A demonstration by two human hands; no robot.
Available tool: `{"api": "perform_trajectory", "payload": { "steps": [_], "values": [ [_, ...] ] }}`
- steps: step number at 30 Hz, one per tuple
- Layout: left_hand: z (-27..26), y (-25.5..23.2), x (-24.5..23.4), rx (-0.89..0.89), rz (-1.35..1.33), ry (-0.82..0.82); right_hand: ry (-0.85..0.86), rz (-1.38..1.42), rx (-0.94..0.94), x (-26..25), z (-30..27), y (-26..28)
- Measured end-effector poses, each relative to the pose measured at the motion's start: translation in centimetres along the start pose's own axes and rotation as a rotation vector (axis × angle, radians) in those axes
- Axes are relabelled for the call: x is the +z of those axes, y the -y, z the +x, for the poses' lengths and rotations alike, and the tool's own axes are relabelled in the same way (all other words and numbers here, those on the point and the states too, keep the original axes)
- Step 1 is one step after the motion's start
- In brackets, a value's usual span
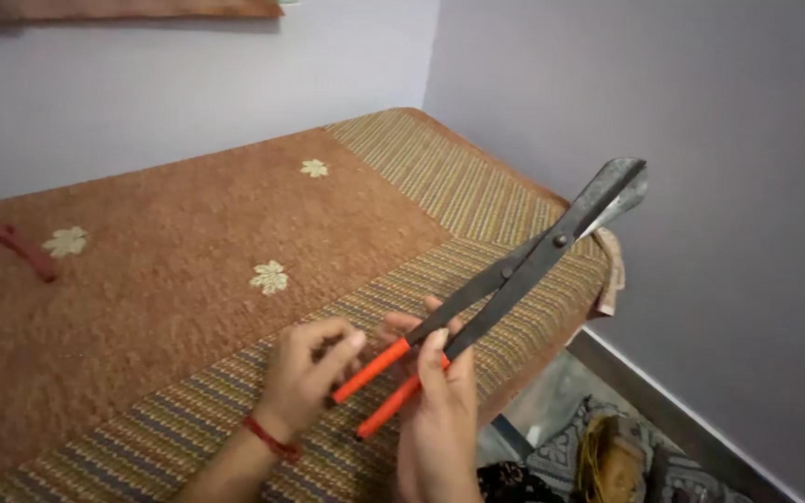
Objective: The person sits on the floor and repeatedly picks up tools and packaged metal trays from a cloth, then places them on a nearby table. They handle pliers, a hammer, and several square metal trays, moving them one by one between the floor and the table.
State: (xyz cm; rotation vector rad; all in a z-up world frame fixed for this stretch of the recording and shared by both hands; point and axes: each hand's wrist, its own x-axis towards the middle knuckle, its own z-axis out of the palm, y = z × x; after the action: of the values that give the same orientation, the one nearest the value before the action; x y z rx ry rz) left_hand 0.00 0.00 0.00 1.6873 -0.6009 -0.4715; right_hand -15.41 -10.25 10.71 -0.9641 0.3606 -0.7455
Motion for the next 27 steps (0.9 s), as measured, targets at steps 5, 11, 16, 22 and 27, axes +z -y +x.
{"api": "perform_trajectory", "payload": {
  "steps": [5,11,16,22,27],
  "values": [
    [0.0,-3.9,-0.6,0.52,0.383,0.007,0.012,0.13,-0.022,-1.0,0.4,2.2],
    [-0.1,-5.5,0.7,0.584,0.829,0.014,-0.018,0.2,-0.024,-3.6,2.2,2.4],
    [0.3,-5.3,1.2,0.533,1.0,0.011,0.018,0.19,0.008,-4.4,2.2,3.6],
    [-3.0,-7.5,6.7,0.518,1.3,-0.206,0.222,-0.023,0.007,-8.9,0.4,10.8],
    [-8.5,-12.1,15.9,0.597,0.584,-0.211,0.256,-0.196,-0.024,-14.6,-4.1,14.5]
  ]
}}
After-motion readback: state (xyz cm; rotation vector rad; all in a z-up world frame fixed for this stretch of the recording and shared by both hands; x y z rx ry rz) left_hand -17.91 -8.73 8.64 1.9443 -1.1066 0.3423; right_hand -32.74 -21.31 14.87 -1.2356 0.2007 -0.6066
